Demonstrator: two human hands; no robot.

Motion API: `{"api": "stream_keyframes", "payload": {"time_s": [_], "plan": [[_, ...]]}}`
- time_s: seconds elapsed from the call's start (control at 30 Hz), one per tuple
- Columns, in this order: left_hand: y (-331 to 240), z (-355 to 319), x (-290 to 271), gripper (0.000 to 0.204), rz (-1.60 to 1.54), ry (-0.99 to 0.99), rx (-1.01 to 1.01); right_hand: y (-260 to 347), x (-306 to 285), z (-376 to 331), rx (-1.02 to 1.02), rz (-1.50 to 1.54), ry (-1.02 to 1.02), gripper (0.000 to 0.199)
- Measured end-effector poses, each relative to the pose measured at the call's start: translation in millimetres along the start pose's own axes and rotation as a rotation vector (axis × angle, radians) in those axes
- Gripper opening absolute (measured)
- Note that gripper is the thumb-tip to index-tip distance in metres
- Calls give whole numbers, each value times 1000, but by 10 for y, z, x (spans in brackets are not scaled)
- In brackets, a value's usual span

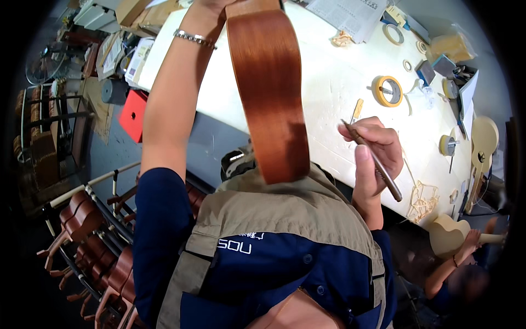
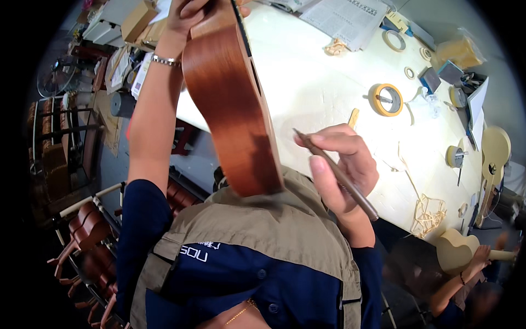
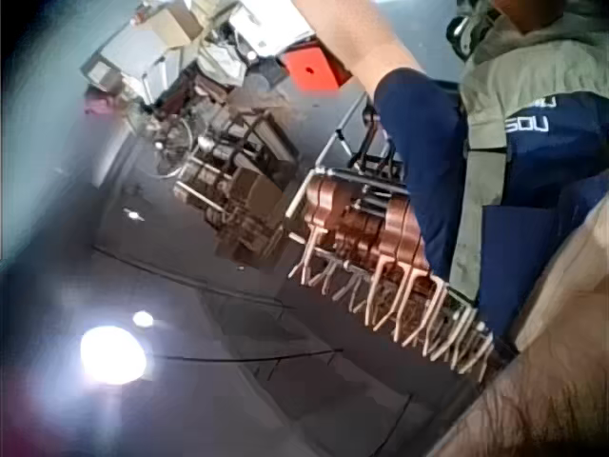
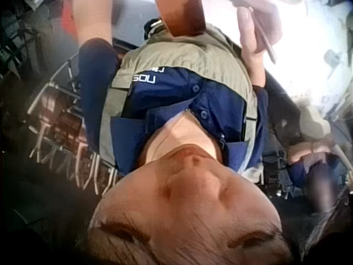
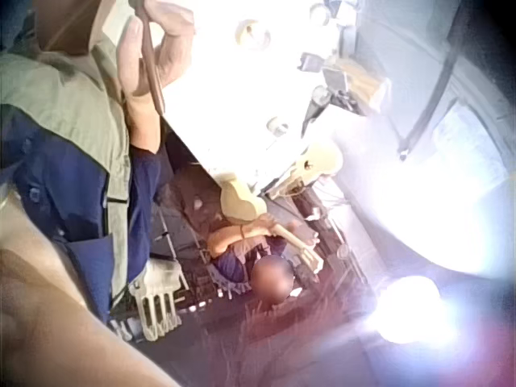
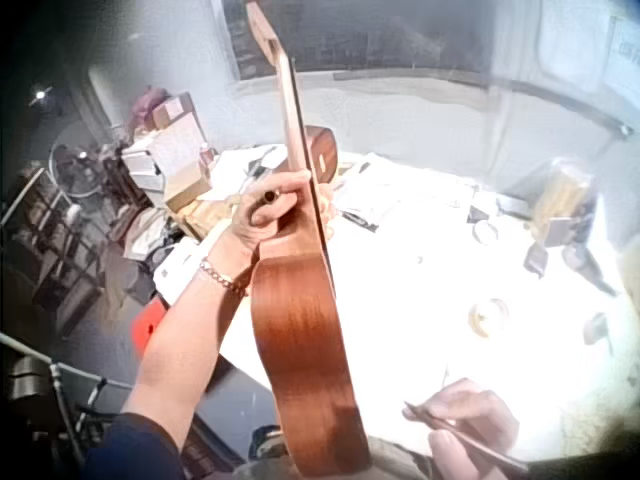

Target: The person inspects a wooden guitar body, then uses a pen-like tool to apply a dark line along the edges and center seam. They wipe the surface with a cloth and continue inspecting the instrument.

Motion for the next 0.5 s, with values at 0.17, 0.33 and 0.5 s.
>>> {"api": "stream_keyframes", "payload": {"time_s": [0.17,0.33,0.5], "plan": [[-84,-115,296,52,224,-107,160,-77,-289,66,-69,-48,-196,15],[141,-495,130,49,507,-279,116,-200,-285,130,24,50,-239,18],[205,-617,443,47,563,-364,129,-179,-122,264,69,122,-116,34]]}}
Point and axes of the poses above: each hand's wrist, its own z-axis towards the middle knuckle, its own x-axis out of the palm, y = z × x, the point moved 8 cm from there along z, towards the middle knuckle, and after that the axes turned 5 degrees about y, right-handed, at the moved point
